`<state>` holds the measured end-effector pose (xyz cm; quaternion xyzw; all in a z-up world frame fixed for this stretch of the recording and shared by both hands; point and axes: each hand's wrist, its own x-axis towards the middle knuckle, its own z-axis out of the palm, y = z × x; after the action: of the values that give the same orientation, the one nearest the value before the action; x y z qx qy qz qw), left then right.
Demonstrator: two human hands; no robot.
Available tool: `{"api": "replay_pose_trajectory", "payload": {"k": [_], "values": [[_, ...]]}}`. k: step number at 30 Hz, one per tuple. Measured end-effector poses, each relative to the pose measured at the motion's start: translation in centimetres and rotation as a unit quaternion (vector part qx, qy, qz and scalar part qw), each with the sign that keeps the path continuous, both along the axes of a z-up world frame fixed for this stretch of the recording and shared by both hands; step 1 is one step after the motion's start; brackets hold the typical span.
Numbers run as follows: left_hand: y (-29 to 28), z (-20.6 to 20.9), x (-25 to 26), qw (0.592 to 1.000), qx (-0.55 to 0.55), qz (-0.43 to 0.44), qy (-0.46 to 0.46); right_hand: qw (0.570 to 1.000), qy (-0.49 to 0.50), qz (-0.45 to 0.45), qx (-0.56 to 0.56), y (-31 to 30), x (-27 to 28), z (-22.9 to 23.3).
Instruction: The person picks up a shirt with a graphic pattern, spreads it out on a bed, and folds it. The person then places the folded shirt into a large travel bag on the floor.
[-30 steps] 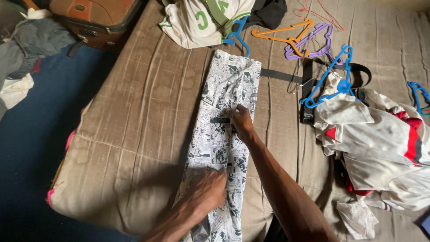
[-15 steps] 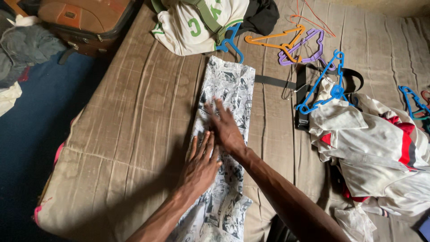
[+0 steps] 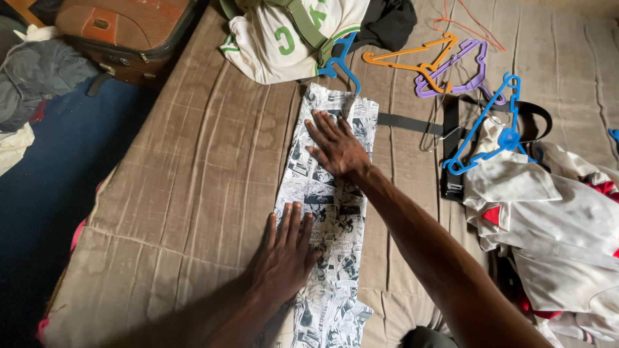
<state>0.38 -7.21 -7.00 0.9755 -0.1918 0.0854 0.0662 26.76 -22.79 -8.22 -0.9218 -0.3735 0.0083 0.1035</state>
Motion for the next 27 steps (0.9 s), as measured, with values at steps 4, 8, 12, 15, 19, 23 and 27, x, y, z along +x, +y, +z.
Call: {"api": "replay_pose_trajectory", "payload": {"k": [4,8,12,15,19,23,27], "values": [[-0.3,0.4,0.2,1.000,0.002,0.000,0.003,0.999,-0.034,0.018,0.012,-0.7,2.5,-1.0],[-0.4,0.4,0.7,0.999,-0.016,-0.004,0.030,1.000,-0.027,-0.010,-0.012,-0.9,4.1,-0.9],[-0.5,-0.2,1.4,0.998,-0.051,-0.014,-0.044,1.000,-0.019,-0.013,-0.008,-0.5,4.8,0.0],[-0.5,-0.7,3.8,0.997,-0.038,-0.022,-0.059,0.998,-0.010,-0.057,-0.023,0.7,3.6,1.5],[-0.1,-0.9,8.4,0.999,0.031,0.003,0.016,0.988,0.016,-0.071,0.140,0.8,-2.7,1.5],[-0.1,-1.2,14.6,0.990,0.130,0.006,0.054,0.993,-0.009,-0.052,0.101,-1.9,-5.3,0.4],[-0.2,-1.0,20.8,0.998,0.050,-0.009,-0.026,0.993,-0.045,-0.088,0.066,-3.4,-2.9,0.4]]}}
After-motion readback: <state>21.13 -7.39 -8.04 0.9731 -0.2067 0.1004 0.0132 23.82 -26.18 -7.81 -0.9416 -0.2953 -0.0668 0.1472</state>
